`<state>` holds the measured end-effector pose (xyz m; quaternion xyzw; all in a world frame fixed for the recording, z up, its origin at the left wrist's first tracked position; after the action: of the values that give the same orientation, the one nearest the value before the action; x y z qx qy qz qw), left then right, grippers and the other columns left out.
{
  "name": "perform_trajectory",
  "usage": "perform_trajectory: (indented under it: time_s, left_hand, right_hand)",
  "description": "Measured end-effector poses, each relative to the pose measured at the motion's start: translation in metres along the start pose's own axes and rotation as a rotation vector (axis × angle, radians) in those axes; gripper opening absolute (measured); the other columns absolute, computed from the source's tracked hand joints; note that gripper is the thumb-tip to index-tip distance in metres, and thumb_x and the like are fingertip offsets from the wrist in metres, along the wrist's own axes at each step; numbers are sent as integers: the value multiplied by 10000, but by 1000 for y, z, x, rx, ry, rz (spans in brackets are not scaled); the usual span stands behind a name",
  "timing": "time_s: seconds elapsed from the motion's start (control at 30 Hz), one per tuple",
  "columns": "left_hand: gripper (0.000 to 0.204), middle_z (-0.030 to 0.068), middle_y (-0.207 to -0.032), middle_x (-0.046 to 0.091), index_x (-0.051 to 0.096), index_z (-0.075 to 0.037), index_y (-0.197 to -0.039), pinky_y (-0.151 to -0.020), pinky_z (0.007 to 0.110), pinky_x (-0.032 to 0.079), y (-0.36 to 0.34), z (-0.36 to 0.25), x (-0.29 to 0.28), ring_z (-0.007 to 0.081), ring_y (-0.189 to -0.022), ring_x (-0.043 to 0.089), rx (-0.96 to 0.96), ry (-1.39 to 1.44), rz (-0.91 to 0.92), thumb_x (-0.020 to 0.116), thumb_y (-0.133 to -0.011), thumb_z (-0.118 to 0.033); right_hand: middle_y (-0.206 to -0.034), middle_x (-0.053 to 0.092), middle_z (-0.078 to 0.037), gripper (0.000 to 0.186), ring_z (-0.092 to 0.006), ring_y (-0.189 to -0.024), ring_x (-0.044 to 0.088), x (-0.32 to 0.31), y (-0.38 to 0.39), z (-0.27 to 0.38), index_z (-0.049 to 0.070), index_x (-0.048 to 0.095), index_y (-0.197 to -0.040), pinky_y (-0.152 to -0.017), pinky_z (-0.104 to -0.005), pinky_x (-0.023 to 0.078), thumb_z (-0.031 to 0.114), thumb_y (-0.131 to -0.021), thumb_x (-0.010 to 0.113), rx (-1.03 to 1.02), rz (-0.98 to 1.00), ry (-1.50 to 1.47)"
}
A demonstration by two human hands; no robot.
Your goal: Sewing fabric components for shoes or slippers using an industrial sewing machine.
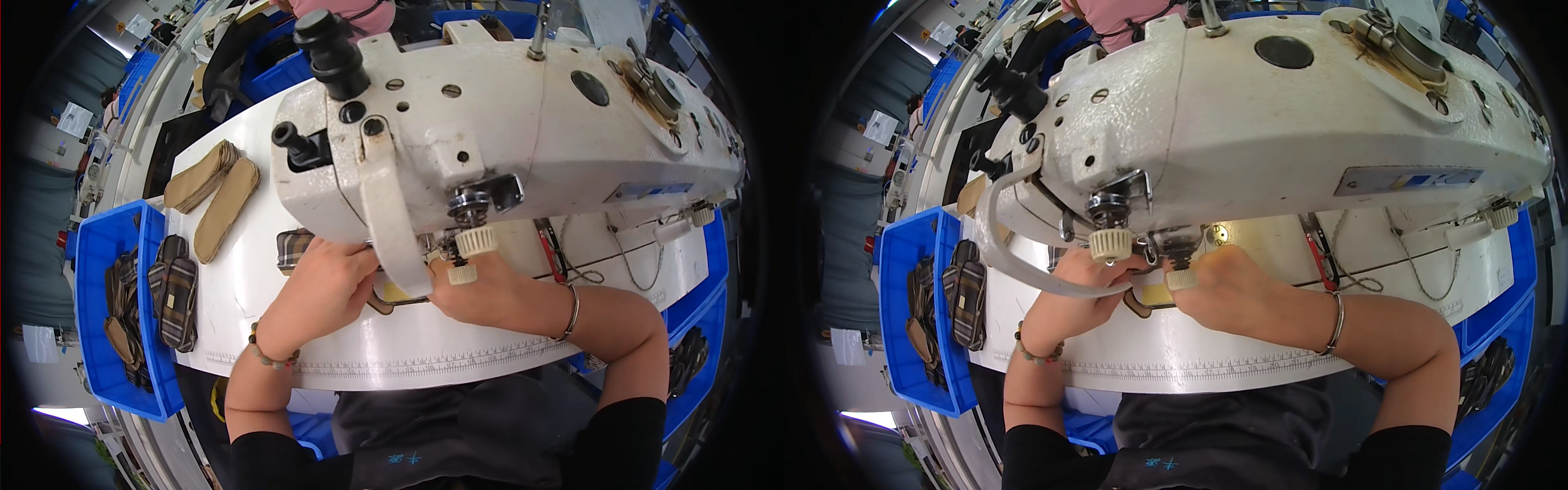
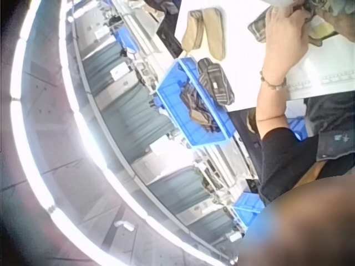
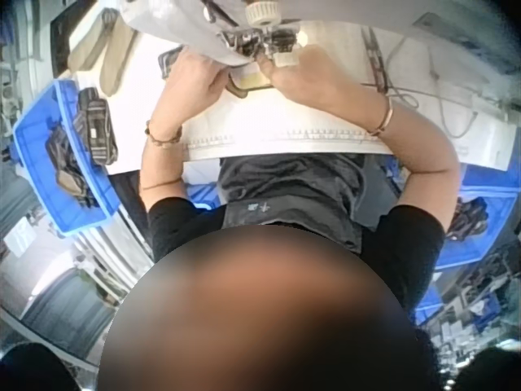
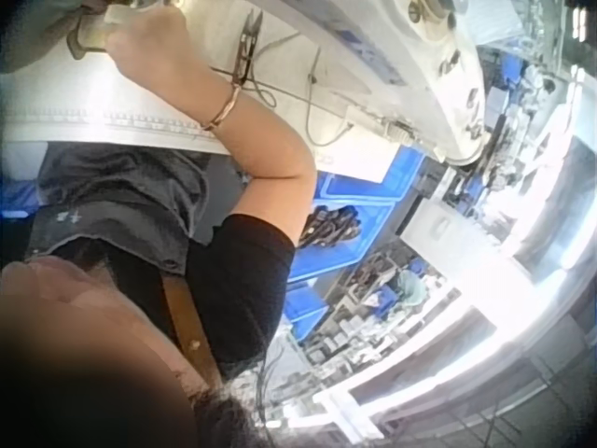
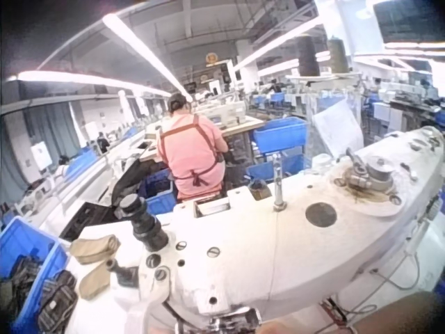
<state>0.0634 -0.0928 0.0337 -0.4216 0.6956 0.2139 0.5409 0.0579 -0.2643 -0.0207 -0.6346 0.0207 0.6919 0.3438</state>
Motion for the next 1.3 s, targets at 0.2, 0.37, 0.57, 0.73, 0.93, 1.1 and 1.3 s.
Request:
perform_trajectory:
  time_s: [0.2, 0.37, 0.57, 0.73, 0.93, 1.1, 1.3]
  left_hand:
    - [297, 144, -958, 704, 768, -117, -925, -753, 407, 522, 5, 2, -1, 312, -830, 665, 196, 75, 32, 671, -678, 17]
    - [324, 100, -968, 695, 740, -112, -976, -734, 392, 543, 4, 19, -9, 315, -903, 651, -210, -55, 201, 718, -669, -12]
    - [277, 98, -859, 678, 750, -109, -927, -707, 374, 544, 3, 28, -12, 288, -830, 655, -48, 33, 80, 747, -655, -62]
    - [64, 78, -727, 639, 710, -81, -741, -592, 345, 536, 3, 20, -7, 254, -675, 647, -90, -101, 53, 719, -698, -127]
    - [78, 67, -776, 646, 719, -91, -762, -590, 345, 536, 1, 29, -8, 244, -669, 647, -93, -17, -130, 733, -686, -107]
    - [120, 35, -810, 647, 712, -102, -768, -622, 354, 536, -2, 9, -15, 233, -755, 645, 52, -74, -196, 758, -658, -116]
    - [101, 30, -839, 634, 681, -99, -739, -671, 359, 518, -1, -3, 5, 249, -835, 616, 16, -87, 5, 748, -665, -108]
  right_hand:
    - [-574, 570, -88, 300, -262, -499, 609, 7, 0, 0, -34, 657, -1059, -443, -385, 473, 124, -809, 602, -27, -10, 20]
    - [-567, 580, -93, 233, -278, -495, 606, 18, 1, -10, 77, 698, -1053, -442, -404, 462, 171, -860, 608, 107, -147, -93]
    - [-582, 596, -92, 253, -285, -472, 592, 21, -2, -12, 121, 704, -1088, -439, -419, 457, 160, -852, 621, 71, -119, -14]
    - [-622, 580, -65, 88, -267, -467, 591, 2, -13, -4, 95, 598, -880, -434, -410, 466, 110, -796, 621, 1, -96, -63]
    - [-719, 590, -52, 138, -244, -584, 601, 4, -9, -3, 100, 554, -872, -456, -395, 463, 177, -802, 645, 83, 130, -177]
    - [-680, 599, -53, 163, -264, -533, 599, -1, -10, -4, 101, 530, -848, -462, -408, 475, 173, -779, 658, 113, 94, -229]
    - [-655, 614, -56, 170, -270, -535, 621, 1, -11, -7, 105, 557, -858, -513, -406, 507, 153, -755, 684, 86, -40, -215]
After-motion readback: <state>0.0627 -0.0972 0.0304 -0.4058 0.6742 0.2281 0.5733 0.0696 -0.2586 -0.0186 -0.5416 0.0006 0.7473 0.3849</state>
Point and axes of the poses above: each hand's wrist, its own y-axis away from the middle knuckle, its own x-axis out of the palm, z = x × y, the point moved 4 cm from there along -y, towards the middle knuckle
